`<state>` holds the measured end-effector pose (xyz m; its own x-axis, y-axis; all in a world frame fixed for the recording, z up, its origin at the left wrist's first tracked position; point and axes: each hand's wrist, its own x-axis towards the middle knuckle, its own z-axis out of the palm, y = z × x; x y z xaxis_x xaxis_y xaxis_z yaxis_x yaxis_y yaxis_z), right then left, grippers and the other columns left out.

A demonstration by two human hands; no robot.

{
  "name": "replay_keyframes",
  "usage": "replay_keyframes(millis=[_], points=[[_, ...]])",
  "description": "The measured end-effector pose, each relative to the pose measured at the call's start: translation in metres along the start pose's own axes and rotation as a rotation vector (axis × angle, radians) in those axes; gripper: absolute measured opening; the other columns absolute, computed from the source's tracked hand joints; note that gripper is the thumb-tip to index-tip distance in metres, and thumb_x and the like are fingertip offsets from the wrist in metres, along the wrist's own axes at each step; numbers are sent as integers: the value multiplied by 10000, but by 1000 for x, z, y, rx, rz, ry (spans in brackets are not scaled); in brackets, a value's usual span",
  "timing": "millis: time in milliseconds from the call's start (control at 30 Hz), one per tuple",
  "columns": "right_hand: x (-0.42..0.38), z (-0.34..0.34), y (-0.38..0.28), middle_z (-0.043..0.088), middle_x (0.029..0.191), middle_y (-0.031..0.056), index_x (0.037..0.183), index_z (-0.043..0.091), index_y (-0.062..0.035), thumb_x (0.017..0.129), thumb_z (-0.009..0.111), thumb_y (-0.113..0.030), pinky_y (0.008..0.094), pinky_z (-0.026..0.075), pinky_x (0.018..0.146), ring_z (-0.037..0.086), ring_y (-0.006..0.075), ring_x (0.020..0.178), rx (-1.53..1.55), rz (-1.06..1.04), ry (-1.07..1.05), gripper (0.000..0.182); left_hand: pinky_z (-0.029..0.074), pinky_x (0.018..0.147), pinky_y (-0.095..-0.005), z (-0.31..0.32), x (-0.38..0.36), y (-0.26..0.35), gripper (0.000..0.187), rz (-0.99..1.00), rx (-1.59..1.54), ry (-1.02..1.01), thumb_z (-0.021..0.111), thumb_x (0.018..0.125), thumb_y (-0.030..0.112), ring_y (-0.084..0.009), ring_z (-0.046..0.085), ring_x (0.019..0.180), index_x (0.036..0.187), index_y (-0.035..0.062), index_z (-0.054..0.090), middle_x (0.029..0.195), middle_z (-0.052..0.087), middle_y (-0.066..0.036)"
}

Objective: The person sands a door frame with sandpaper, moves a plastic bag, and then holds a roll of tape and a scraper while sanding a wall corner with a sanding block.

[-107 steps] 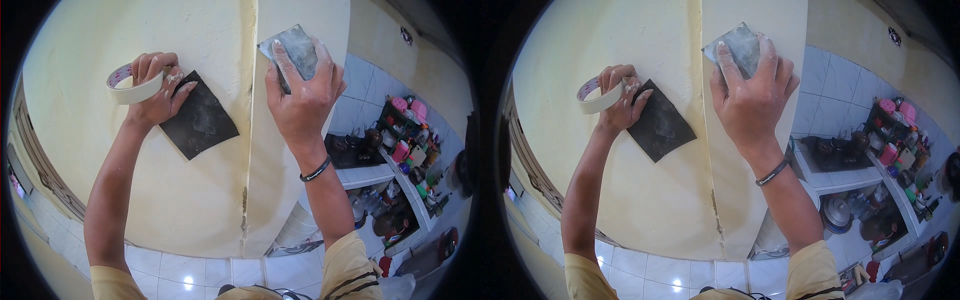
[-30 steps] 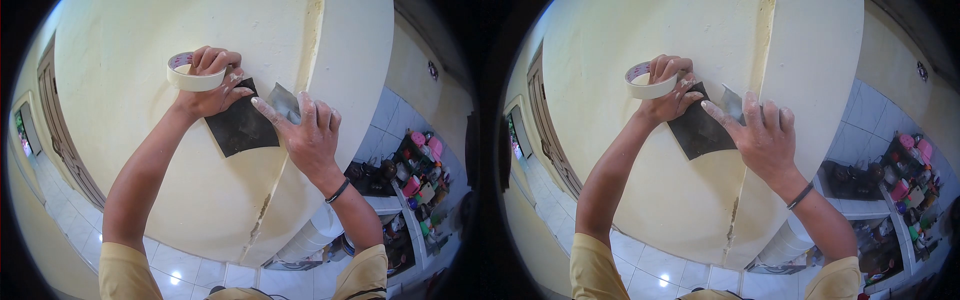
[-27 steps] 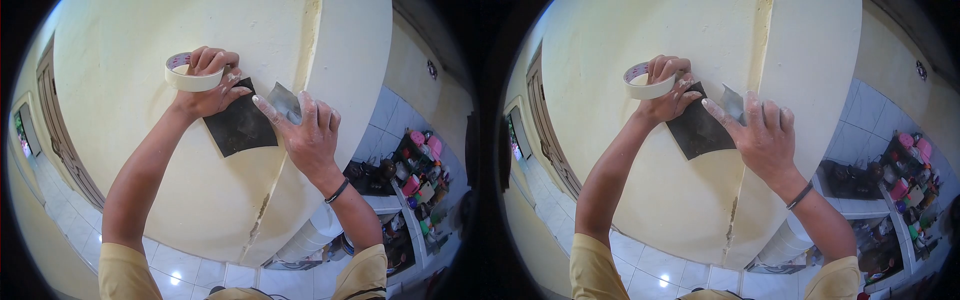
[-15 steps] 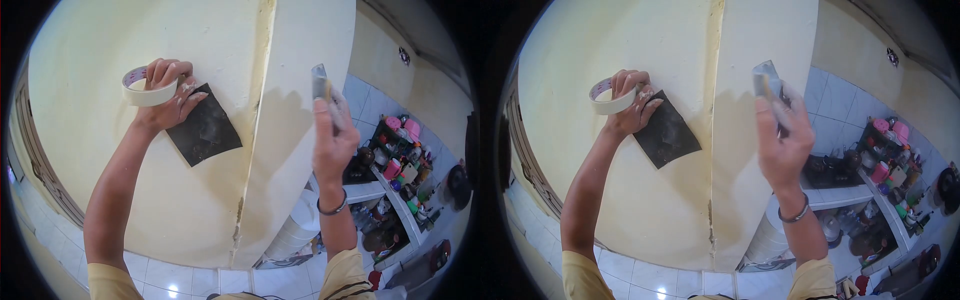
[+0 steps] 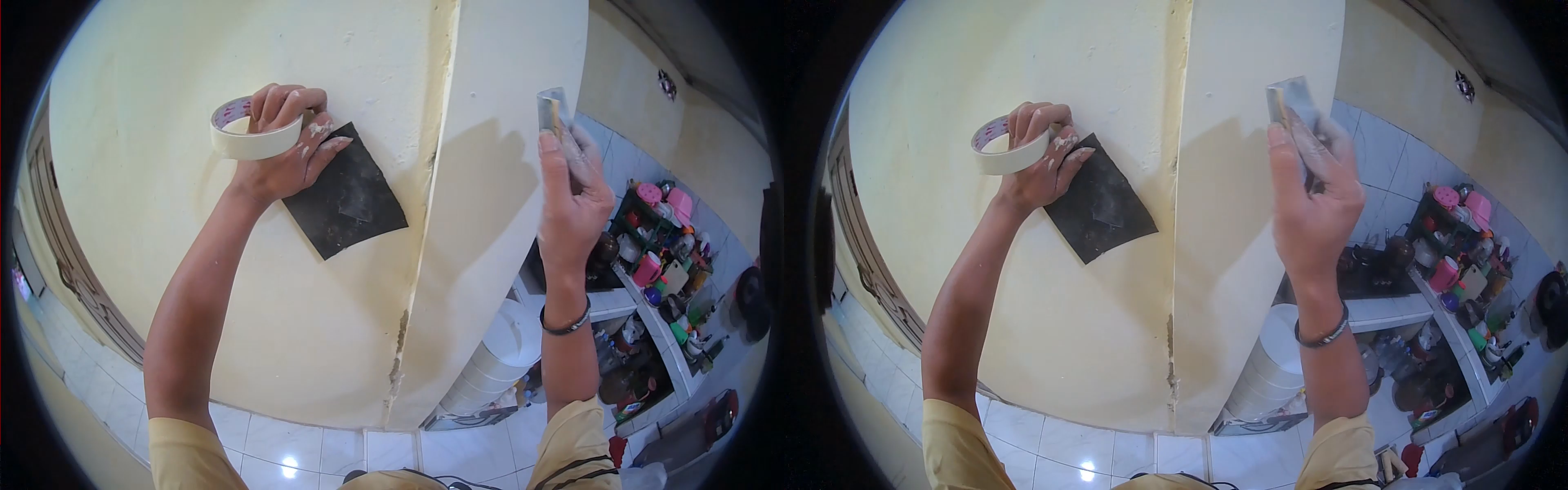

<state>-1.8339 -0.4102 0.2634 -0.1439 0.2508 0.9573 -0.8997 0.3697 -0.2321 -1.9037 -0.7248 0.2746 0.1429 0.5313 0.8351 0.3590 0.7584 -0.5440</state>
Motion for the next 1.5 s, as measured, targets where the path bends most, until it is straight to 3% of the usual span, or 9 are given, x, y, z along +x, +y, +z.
replay_keyframes(millis=[100, 133, 233, 567, 867, 967, 1067, 1333, 1500], points=[[14, 11, 10, 581, 1095, 126, 1086, 769, -106, 819, 763, -95, 322, 485, 806, 566, 251, 917, -561, -611, 66, 268, 379, 944, -438, 0, -1, -1, 255, 1, 2, -6, 768, 811, 292, -251, 496, 1069, 882, 90, 628, 1129, 530, -19], [16, 16, 14, 535, 1095, 139, 1097, 774, -169, 780, 773, -114, 378, 462, 839, 528, 307, 969, -581, -658, 43, 322, 377, 945, -436, 0, 0, -1, 254, -1, 0, -11, 769, 811, 292, -250, 494, 1071, 884, 93, 628, 1130, 528, -18], [15, 25, 17, 552, 1077, 144, 1121, 770, -168, 802, 773, -119, 384, 455, 879, 545, 306, 994, -758, -709, 7, 322, 378, 946, -433, -1, 0, 0, 252, -10, -3, -11, 764, 819, 300, -244, 495, 1069, 888, 96, 633, 1125, 528, -14], [7, 39, 33, 492, 1117, 98, 1125, 766, -233, 794, 758, -207, 388, 403, 815, 485, 287, 980, -844, -722, -16, 332, 384, 936, -431, 0, 0, 0, 252, -7, 8, 0, 761, 823, 300, -240, 501, 1057, 867, 85, 636, 1109, 535, -16], [5, 42, 29, 519, 1100, 99, 1106, 762, -189, 787, 757, -197, 405, 391, 782, 485, 289, 965, -804, -694, -9, 319, 383, 927, -439, -1, -1, 0, 258, 14, 22, -12, 765, 801, 275, -276, 503, 1053, 889, 64, 646, 1114, 550, -42], [-3, 43, 24, 506, 1072, 115, 1107, 773, -193, 804, 771, -180, 407, 395, 896, 485, 297, 988, -800, -613, -29, 303, 382, 901, -454, -1, 1, 0, 251, 26, 23, -6, 758, 803, 253, -297, 509, 1025, 876, 48, 632, 1092, 558, -69], [6, 49, 28, 505, 1081, 96, 1091, 765, -175, 781, 759, -192, 407, 380, 770, 478, 288, 954, -761, -682, 26, 310, 381, 871, -467, 1, 3, 0, 250, 39, 2, 7, 753, 802, 233, -314, 513, 999, 872, 36, 616, 1075, 563, -94], [2, 51, 29, 491, 1079, 95, 1071, 768, -173, 788, 752, -184, 404, 372, 772, 472, 286, 951, -746, -633, 41, 284, 377, 939, -436, -2, 0, 0, 269, -7, 37, -51, 776, 793, 276, -284, 501, 1049, 877, 51, 654, 1103, 556, -54], [-3, 52, 30, 489, 1083, 99, 1074, 767, -172, 788, 749, -181, 405, 375, 782, 474, 292, 955, -741, -621, 55, 287, 378, 856, -474, -2, 2, 0, 237, 37, 18, 7, 730, 812, 221, -324, 507, 981, 856, 28, 599, 1054, 554, -103]])
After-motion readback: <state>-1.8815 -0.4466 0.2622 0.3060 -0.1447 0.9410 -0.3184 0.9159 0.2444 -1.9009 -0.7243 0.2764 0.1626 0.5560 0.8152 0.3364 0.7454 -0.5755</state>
